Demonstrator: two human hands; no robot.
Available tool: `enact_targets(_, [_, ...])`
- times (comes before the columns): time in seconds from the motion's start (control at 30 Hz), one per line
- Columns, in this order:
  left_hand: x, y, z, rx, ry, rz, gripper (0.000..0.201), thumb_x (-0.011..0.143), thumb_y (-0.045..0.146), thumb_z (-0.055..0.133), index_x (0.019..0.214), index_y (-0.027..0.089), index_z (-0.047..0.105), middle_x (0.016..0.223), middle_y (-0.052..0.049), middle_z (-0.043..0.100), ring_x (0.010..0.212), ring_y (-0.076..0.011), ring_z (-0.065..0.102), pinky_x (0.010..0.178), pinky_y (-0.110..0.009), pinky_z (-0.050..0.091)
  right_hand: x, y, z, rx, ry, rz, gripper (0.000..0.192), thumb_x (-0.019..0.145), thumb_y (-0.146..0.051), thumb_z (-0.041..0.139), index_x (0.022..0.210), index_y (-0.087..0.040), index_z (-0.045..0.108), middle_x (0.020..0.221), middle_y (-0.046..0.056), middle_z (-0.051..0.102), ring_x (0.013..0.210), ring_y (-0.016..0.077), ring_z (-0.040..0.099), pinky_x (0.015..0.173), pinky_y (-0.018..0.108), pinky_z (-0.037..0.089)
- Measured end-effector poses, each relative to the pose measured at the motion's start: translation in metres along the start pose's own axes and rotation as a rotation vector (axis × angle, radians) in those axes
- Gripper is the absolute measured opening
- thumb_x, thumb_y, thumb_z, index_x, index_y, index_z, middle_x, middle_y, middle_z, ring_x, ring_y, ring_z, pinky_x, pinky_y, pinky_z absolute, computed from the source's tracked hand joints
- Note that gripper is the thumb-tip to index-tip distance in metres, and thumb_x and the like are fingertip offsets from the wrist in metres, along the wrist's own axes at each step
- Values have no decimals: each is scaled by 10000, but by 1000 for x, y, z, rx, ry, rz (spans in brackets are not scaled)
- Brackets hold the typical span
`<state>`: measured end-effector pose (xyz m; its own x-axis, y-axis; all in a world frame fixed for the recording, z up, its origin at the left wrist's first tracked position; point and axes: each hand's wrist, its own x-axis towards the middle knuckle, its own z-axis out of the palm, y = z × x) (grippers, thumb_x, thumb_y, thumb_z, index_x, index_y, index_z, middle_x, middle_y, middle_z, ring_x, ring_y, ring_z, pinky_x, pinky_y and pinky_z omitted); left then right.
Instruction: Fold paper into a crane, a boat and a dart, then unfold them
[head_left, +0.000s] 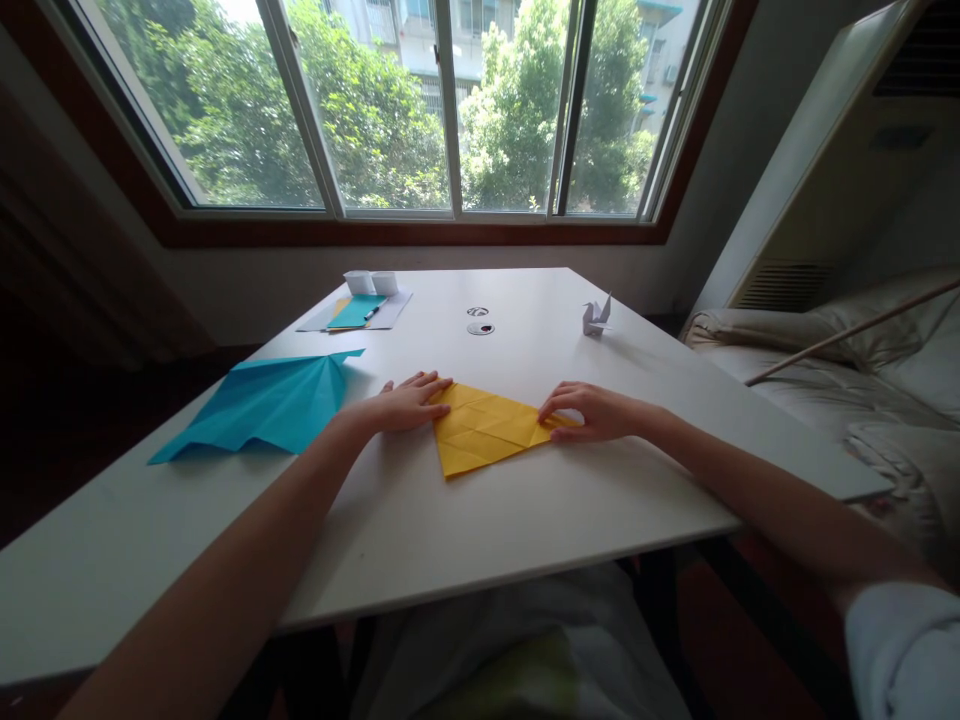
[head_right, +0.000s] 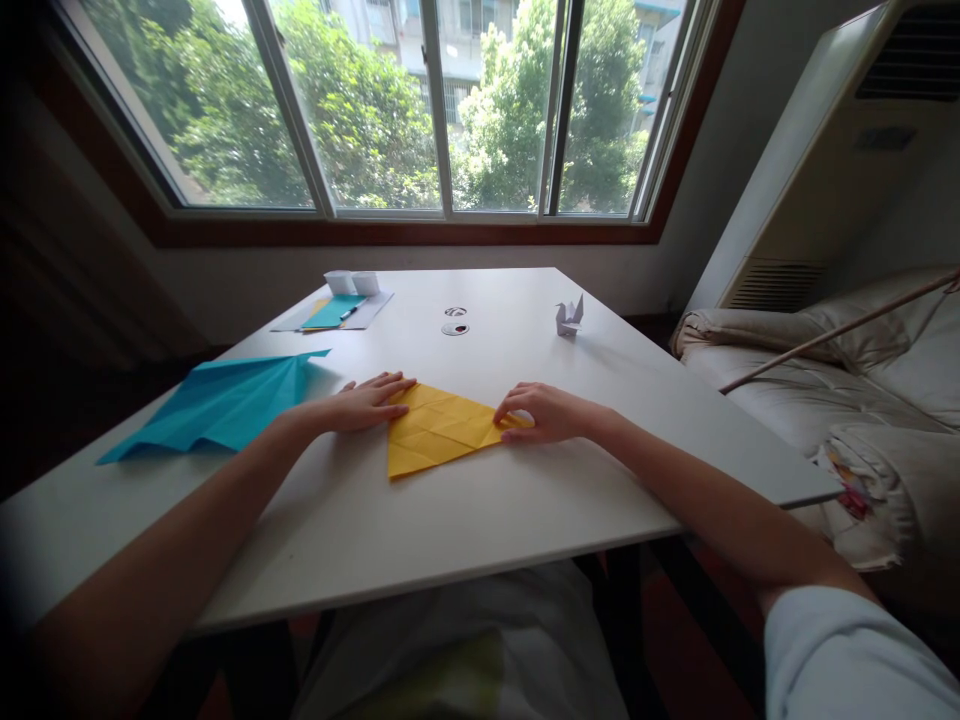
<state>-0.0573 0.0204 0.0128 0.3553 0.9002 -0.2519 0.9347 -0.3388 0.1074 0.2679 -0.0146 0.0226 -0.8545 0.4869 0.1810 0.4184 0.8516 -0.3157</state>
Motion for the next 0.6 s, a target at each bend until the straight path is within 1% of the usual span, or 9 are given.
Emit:
enact_targets(0.23, [0, -1, -1, -32, 0, 5, 729, 789, 668, 250, 1418, 306, 178, 1498, -62, 138, 1366, -286, 78, 1041, -558, 113, 1, -2, 1, -71, 32, -11, 250, 838, -349, 509, 955, -183, 654, 894, 62, 693, 832, 165, 606, 790, 301, 440])
enact_targets(0.37, [-2, -1, -4, -12, 15, 12, 710, 782, 668, 278, 1400, 321, 234, 1486, -63, 193, 1361, -289, 111, 1036, -572, 98, -1, 0, 1, -168, 76, -66, 250, 873, -318, 454, 901, -183, 663, 828, 61, 694, 772, 163, 610, 754, 303, 436])
enact_targets(0.47, [-4, -2, -6, -7, 26, 47, 731, 757, 681, 322, 1382, 302, 295, 1470, -72, 243, 1356, -283, 145, 1057, -509, 135, -2, 2, 2, -235, 124, -92, 268, 890, -309, 423, 877, -182, 660, 789, 62, 688, 748, 163, 602, 722, 301, 437])
enact_targets(0.53, [-5, -3, -7, -16, 27, 55, 748, 745, 685, 342, 1379, 289, 308, 1468, -74, 250, 1352, -279, 163, 1063, -461, 167, -2, 4, 4, -269, 153, -104, 276, 898, -310, 410, 875, -183, 654, 803, 68, 685, 764, 167, 598, 718, 301, 436])
enact_targets(0.6, [-5, -3, -8, -22, 24, 50, 750, 741, 683, 353, 1379, 291, 307, 1471, -67, 243, 1347, -280, 180, 1063, -439, 183, -2, 4, 6, -293, 189, -101, 283, 903, -316, 398, 871, -185, 648, 819, 75, 681, 775, 172, 596, 714, 302, 435])
